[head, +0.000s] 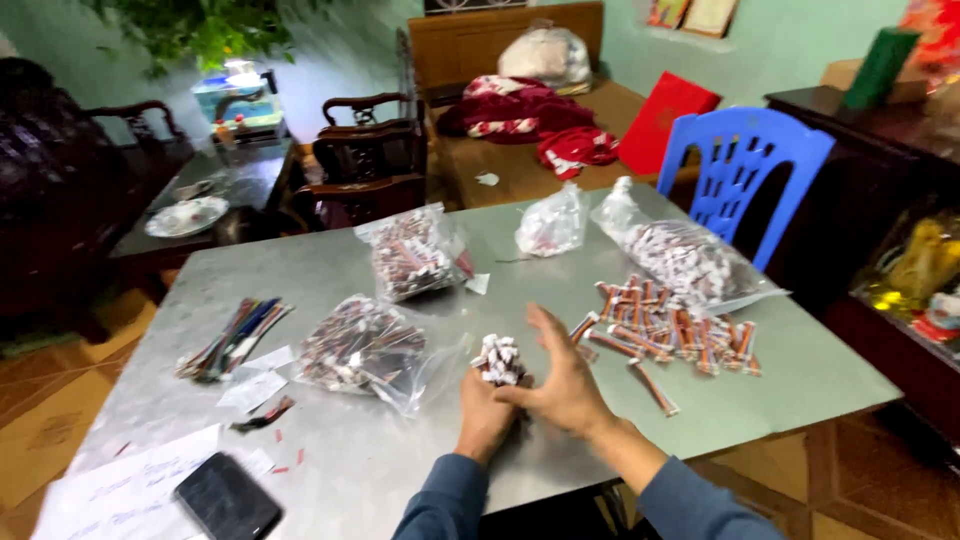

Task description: Counting and packaging small bundles of colorful wires into plastic bags on a table.

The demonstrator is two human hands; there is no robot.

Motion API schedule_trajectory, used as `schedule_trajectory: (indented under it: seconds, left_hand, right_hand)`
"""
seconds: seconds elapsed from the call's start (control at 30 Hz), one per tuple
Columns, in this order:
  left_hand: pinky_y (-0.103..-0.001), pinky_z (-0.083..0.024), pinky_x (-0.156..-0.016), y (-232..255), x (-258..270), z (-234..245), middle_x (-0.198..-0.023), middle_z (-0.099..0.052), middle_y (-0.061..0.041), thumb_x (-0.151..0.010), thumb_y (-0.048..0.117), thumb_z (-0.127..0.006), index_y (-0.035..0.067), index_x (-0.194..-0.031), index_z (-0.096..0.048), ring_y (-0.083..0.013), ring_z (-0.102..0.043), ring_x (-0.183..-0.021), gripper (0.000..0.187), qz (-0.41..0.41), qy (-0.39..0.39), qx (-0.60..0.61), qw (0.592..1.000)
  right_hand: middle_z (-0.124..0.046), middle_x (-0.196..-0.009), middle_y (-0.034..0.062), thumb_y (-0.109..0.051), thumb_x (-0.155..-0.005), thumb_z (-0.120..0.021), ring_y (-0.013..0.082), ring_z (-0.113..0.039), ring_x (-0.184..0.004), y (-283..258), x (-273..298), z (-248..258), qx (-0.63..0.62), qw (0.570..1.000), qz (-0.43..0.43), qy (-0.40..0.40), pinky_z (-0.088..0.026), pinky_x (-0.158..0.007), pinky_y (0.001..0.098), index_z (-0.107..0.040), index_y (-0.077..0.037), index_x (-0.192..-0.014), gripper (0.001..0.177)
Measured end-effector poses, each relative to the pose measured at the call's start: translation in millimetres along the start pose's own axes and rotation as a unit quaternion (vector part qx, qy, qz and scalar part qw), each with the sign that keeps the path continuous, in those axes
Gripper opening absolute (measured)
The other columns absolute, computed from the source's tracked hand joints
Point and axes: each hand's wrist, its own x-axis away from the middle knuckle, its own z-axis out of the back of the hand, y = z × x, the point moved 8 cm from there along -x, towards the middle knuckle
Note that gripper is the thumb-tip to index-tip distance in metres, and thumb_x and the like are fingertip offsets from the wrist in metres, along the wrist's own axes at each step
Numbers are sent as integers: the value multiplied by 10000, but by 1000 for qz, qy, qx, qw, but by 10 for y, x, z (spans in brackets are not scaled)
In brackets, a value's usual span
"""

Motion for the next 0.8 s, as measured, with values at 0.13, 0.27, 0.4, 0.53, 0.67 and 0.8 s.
schedule_trajectory:
  seconds: [0.13, 0.27, 0.4, 0.53, 0.67, 0.8]
  left_hand:
    - [-323, -495, -710, 83, -12, -131, -830, -584, 33, -788, 228, -593, 180, -897, -523, -114, -547, -791, 139, -2, -17, -15, 1000]
    - [-322, -505, -727, -55, -29, -236, -852, -589, 32, -797, 242, -566, 184, -919, -517, -117, -559, -806, 144, 4, -25, -27, 999]
    - [-392, -471, -926, -281, -168, -413, -1076, -593, -90, -689, 177, -609, 148, -1134, -585, -299, -518, -1083, 447, -92, -33, -119, 988]
    - [-446, -375, -977, -58, -55, -323, -1189, -489, -103, -709, 261, -613, 148, -1248, -471, -360, -372, -1169, 568, -66, -40, -193, 978]
    - [-495, -272, -1090, 288, 157, -312, -1434, -282, -159, -726, 262, -619, 105, -1431, -308, -406, -233, -1335, 787, -24, -102, -193, 976]
    - [-552, -273, -1095, 514, 186, 47, -1575, -261, -188, -673, 200, -710, 120, -1538, -301, -430, -256, -1404, 960, -103, -70, -319, 939]
  right_hand:
    - [-747, -1264, 74, -74, -579, -926, 160, -672, -1135, 465, 334, -362, -342, 893, -293, 33, -514, -1047, 294, -619, -62, -1374, 852]
    - [-775, -1051, 135, -186, -666, -870, 281, -717, -1026, 453, 481, -351, -383, 823, -412, 80, -574, -853, 412, -736, -27, -1093, 475]
    - [-760, -952, 149, -81, -811, -742, 246, -692, -877, 458, 489, -314, -466, 766, -410, 167, -541, -801, 364, -732, 18, -1012, 224]
    - [-741, -1143, 258, -181, -917, -628, 311, -698, -1007, 417, 421, -418, -552, 722, -396, 130, -541, -921, 380, -697, 84, -1242, 425]
    - [-731, -1059, 172, -240, -996, -607, 301, -691, -984, 331, 464, -350, -599, 661, -427, 147, -535, -920, 448, -701, -3, -1153, 299]
    - [-729, -916, 107, -243, -915, -688, 232, -700, -845, 848, 528, -383, -572, 691, -414, 154, -574, -839, 412, -729, -47, -968, 207]
